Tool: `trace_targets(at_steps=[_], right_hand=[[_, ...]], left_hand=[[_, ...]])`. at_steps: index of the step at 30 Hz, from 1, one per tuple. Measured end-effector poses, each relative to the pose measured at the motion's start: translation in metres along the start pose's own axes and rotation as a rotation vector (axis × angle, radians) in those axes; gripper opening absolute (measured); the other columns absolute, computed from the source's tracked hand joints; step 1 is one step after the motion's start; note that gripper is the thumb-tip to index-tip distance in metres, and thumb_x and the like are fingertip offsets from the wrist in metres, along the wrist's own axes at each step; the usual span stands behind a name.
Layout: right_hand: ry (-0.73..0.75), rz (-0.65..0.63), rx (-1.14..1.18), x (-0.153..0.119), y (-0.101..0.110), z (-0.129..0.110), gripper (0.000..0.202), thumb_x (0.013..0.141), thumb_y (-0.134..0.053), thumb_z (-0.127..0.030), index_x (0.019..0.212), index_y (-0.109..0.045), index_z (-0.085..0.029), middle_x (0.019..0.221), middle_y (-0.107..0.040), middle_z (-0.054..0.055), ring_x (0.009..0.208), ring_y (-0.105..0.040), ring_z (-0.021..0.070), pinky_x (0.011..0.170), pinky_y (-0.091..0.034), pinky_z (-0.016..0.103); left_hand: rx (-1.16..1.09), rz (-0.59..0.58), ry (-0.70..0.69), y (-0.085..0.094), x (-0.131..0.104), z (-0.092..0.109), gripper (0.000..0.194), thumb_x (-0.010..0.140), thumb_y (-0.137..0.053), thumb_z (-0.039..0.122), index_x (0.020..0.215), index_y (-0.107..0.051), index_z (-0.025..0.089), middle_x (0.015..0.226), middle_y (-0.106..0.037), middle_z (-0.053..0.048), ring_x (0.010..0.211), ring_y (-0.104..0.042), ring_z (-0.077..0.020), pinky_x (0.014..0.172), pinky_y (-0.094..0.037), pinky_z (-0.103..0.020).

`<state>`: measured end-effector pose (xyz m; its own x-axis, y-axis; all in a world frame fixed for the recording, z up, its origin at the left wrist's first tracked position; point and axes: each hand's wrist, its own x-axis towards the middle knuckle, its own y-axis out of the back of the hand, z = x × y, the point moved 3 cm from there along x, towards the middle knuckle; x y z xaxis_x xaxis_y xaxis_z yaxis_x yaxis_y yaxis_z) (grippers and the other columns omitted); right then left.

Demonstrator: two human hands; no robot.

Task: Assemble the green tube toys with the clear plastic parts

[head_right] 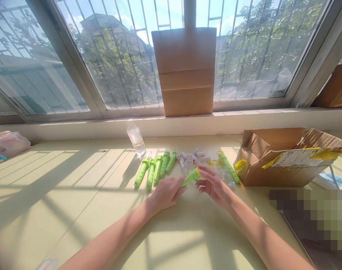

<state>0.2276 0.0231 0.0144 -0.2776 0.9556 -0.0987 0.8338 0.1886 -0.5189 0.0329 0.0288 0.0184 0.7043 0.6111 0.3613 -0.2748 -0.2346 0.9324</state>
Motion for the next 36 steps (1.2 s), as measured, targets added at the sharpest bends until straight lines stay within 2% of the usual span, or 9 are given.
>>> trace_targets(at_steps=[5,13,17,21,26,36], right_hand=[[-0.114,-0.093,0.081,-0.002,-0.006,0.008,0.023,0.084,-0.070,-0.040,0.104,-0.065,-0.030,0.108,-0.070,0.001,0.070,-0.065,0.0120,0.056,-0.051,0.022],[-0.145,-0.092,0.093,0.000,-0.005,0.012,0.019,0.089,-0.063,-0.040,0.106,-0.065,-0.031,0.113,-0.071,0.000,0.076,-0.067,0.0136,0.061,-0.053,0.023],[-0.128,-0.115,0.083,0.003,-0.004,0.014,0.024,0.089,-0.061,-0.041,0.110,-0.066,-0.030,0.112,-0.072,0.002,0.093,-0.068,0.0195,0.080,-0.055,0.034],[-0.077,-0.137,0.064,0.006,-0.002,0.015,0.025,0.091,-0.057,-0.043,0.107,-0.067,-0.026,0.122,-0.068,0.005,0.113,-0.061,0.0231,0.097,-0.049,0.041],[-0.075,-0.118,0.057,0.008,0.003,0.016,0.025,0.089,-0.060,-0.043,0.108,-0.067,-0.028,0.122,-0.069,0.005,0.115,-0.061,0.0247,0.093,-0.050,0.042],[-0.091,-0.133,0.072,0.006,0.006,0.014,0.018,0.085,-0.068,-0.038,0.099,-0.069,-0.027,0.101,-0.072,0.001,0.099,-0.065,0.0211,0.087,-0.051,0.040]], left_hand=[[-0.035,0.004,-0.030,0.002,0.000,0.001,0.041,0.101,-0.034,0.036,0.136,-0.041,0.015,0.080,-0.070,-0.005,0.069,-0.066,-0.0211,0.055,-0.042,-0.029],[-0.031,0.014,-0.015,0.004,0.001,-0.001,0.044,0.101,-0.032,0.038,0.139,-0.041,0.017,0.078,-0.070,-0.004,0.066,-0.066,-0.0206,0.052,-0.041,-0.028],[0.010,0.009,-0.009,0.005,0.001,-0.005,0.045,0.102,-0.032,0.042,0.137,-0.046,0.018,0.077,-0.070,-0.004,0.066,-0.066,-0.0205,0.054,-0.041,-0.026],[0.017,-0.015,0.004,0.005,0.001,-0.007,0.046,0.101,-0.035,0.043,0.138,-0.047,0.019,0.077,-0.070,-0.005,0.067,-0.066,-0.0213,0.057,-0.042,-0.026],[0.006,-0.032,0.006,0.006,0.002,-0.007,0.045,0.100,-0.038,0.042,0.136,-0.050,0.019,0.077,-0.071,-0.006,0.066,-0.066,-0.0216,0.059,-0.042,-0.027],[-0.033,-0.044,-0.016,0.012,0.003,-0.013,0.041,0.101,-0.036,0.046,0.126,-0.057,0.021,0.073,-0.068,-0.005,0.064,-0.064,-0.0204,0.057,-0.039,-0.025]])
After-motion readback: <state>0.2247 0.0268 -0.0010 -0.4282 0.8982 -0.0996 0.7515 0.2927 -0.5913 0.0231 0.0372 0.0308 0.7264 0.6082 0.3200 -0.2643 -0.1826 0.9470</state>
